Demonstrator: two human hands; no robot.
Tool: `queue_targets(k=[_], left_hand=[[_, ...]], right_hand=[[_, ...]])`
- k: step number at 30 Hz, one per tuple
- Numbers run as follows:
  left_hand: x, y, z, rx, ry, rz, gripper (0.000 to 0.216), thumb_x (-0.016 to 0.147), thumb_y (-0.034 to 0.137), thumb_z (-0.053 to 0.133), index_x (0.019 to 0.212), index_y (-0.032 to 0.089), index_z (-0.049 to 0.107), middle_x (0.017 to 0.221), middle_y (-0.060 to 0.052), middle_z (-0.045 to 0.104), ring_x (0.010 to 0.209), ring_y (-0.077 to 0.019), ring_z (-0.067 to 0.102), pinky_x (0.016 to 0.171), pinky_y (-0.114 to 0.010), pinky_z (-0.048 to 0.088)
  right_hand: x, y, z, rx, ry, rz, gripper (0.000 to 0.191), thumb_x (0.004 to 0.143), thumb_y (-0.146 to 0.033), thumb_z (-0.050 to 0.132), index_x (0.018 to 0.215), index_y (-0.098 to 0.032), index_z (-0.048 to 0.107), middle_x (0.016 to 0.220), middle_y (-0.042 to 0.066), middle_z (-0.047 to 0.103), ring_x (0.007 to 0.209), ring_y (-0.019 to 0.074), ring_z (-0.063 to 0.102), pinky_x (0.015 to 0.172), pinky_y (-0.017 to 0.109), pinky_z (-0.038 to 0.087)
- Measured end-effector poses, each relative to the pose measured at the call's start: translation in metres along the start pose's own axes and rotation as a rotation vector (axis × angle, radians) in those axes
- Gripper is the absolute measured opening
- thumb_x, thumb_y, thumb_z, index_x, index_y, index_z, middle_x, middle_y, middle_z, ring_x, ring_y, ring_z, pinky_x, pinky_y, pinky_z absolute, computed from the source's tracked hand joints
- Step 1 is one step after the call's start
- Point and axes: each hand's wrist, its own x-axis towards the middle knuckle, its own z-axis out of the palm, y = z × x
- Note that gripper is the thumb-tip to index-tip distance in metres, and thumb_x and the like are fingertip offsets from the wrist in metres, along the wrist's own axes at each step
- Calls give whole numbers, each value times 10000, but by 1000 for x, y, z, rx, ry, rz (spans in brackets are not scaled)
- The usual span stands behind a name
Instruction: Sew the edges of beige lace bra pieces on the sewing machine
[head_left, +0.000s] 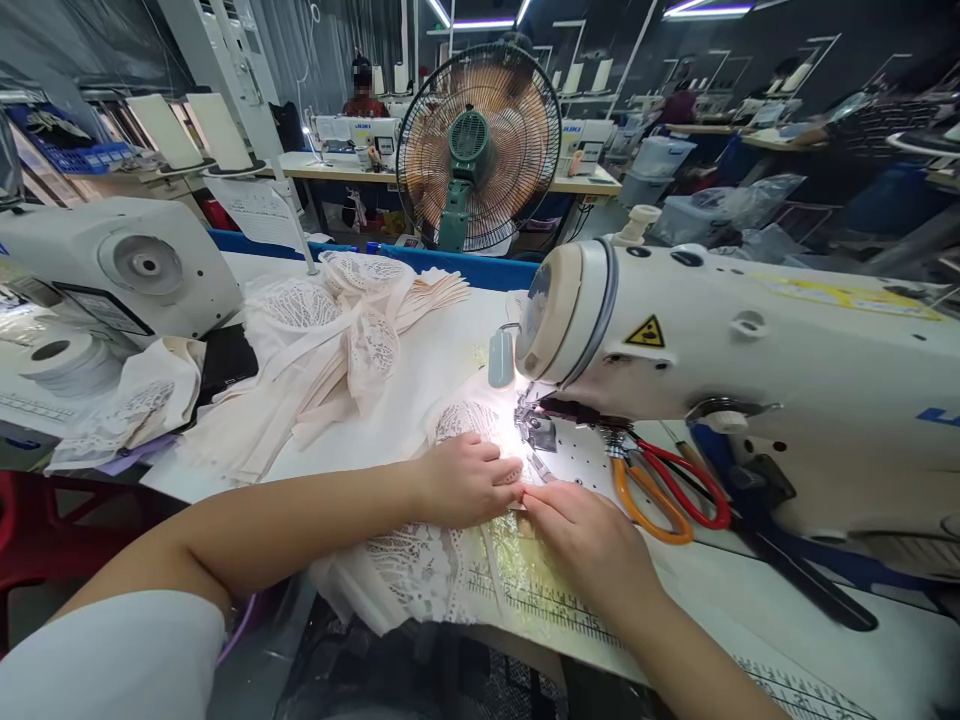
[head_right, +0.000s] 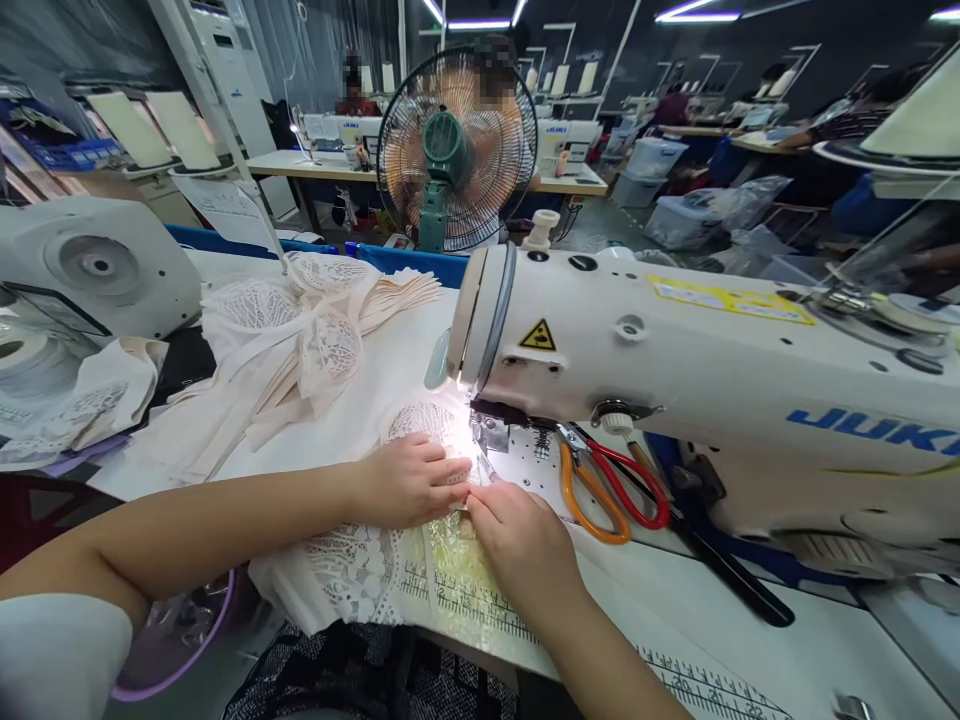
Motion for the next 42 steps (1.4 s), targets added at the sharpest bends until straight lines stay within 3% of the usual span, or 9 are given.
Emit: queue_targets(k=[3,7,11,16,21,29,37,42], left_hand=[[4,-12,6,-3,78,27,289,941,308,358,983,224,631,1047,-26,636,739,-147,507,614,-307,338],[11,-23,16,-43,170,130,284,945,232,381,848,185,644,929,-20,654,834,-150,522,748,-307,388],[12,-19,20,-111,172,83,326,939,185,371,748,142,632,757,-33,619,755,-134,502,771,-273,418],[6,-15,12,-147,114,67,299,938,199,366,826,129,635,850,-45,633,774,-149,514,761,-298,422],[7,-27,6,-190,92,135,293,934,205,369,862,141,646,906,-57,648,771,-150,520,769,-312,422],[17,-57,15,-217,29,212,319,954,172,329,937,159,647,963,-74,668,840,-145,565,776,-305,432],[20,-80,20,-169,78,262,269,931,140,401,973,135,667,1060,-80,670,959,-184,588,826,-318,425],[23,-87,16,-193,-36,151,266,902,115,440,1009,203,667,1080,-61,668,983,-174,598,784,-293,428]], right_hand=[[8,0,1,-24,-5,28,149,777,-45,544,770,-151,649,731,6,643,698,161,506,598,278,317],[18,0,1,-41,-21,70,128,722,-34,614,730,-157,651,713,-5,648,702,161,505,600,282,304],[19,-3,2,-48,-28,118,140,718,-30,627,771,-155,664,737,-7,662,741,172,506,620,290,303],[7,-7,4,-35,-24,96,169,786,-58,575,906,-130,669,851,17,689,813,190,503,686,296,339],[2,-7,6,-18,23,59,247,831,-84,513,1041,-101,643,1017,41,696,906,208,518,766,307,373],[21,-9,3,-169,-124,125,229,819,-152,494,968,-150,668,1074,39,692,615,160,563,484,288,399],[25,-10,5,-184,-160,148,306,848,-161,415,1030,-154,661,1193,53,642,606,142,631,435,267,426],[27,-12,3,-187,-108,137,324,854,-150,380,994,-145,673,1143,77,667,611,147,644,426,253,432]])
